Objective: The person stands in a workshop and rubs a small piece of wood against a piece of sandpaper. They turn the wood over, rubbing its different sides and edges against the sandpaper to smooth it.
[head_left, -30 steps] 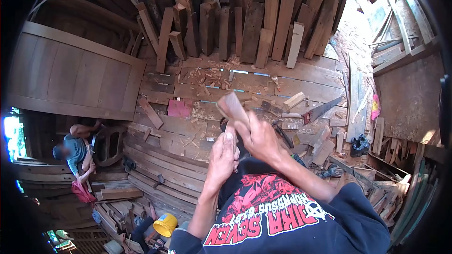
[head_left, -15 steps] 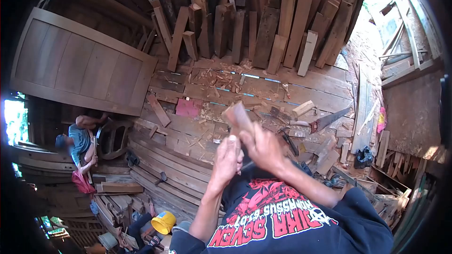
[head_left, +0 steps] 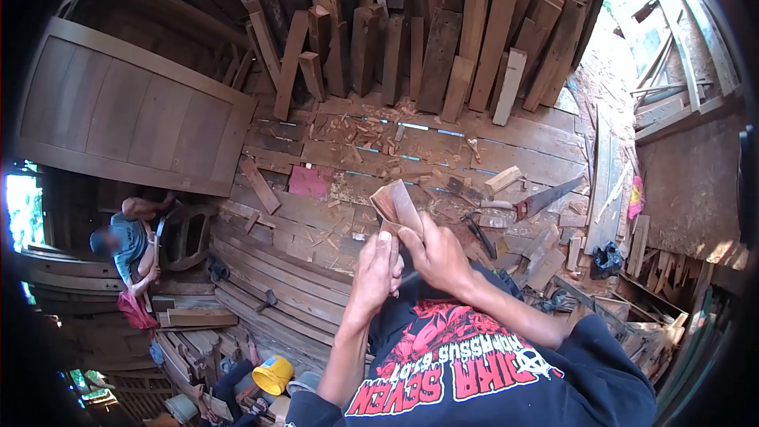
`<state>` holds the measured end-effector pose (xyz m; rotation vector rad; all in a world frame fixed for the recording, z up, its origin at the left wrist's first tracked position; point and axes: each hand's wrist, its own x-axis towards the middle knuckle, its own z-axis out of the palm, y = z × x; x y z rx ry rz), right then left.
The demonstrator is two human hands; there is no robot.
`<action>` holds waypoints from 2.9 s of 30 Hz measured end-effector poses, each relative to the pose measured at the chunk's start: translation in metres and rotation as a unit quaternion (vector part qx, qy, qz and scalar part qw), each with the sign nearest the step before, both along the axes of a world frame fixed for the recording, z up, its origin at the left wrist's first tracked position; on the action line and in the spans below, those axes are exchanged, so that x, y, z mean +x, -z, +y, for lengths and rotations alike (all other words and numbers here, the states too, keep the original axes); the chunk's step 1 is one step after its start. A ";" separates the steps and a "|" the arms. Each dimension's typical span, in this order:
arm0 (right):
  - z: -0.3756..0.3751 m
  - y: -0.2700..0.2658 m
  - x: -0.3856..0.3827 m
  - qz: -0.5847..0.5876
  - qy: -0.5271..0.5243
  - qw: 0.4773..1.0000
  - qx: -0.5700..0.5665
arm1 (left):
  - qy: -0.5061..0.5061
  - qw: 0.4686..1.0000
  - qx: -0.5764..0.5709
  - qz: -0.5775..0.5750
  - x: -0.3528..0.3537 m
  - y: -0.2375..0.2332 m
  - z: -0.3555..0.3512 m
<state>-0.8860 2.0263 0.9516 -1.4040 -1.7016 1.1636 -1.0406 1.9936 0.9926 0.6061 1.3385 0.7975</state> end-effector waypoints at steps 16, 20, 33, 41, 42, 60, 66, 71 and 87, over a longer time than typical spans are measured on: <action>0.009 0.005 0.009 0.066 0.046 0.997 -0.006 | 0.004 1.000 -0.009 -0.025 0.011 -0.007 0.006; -0.008 0.004 0.005 0.037 0.024 0.999 -0.002 | 0.022 1.000 -0.008 0.007 0.009 -0.003 0.004; 0.005 0.005 0.010 0.018 0.044 0.998 0.035 | 0.046 0.998 0.012 0.048 0.016 -0.006 0.014; 0.013 0.006 0.008 0.029 0.053 0.998 0.014 | 0.045 0.998 0.011 0.048 0.017 -0.005 0.016; 0.020 0.006 0.008 0.029 0.078 0.996 -0.004 | 0.050 0.997 0.008 0.049 0.018 -0.001 0.007; 0.000 0.001 0.013 0.005 0.007 1.000 -0.015 | 0.061 0.993 0.004 0.103 0.011 -0.004 0.003; 0.010 -0.003 -0.001 0.041 0.003 0.999 -0.016 | 0.068 0.993 0.029 0.096 -0.009 -0.003 0.024; 0.032 -0.009 0.009 0.050 0.044 0.996 -0.062 | 0.081 0.995 0.003 0.062 0.005 -0.015 0.014; -0.004 0.010 0.006 0.103 0.009 0.985 -0.137 | 0.013 0.999 0.051 0.007 0.003 -0.034 0.019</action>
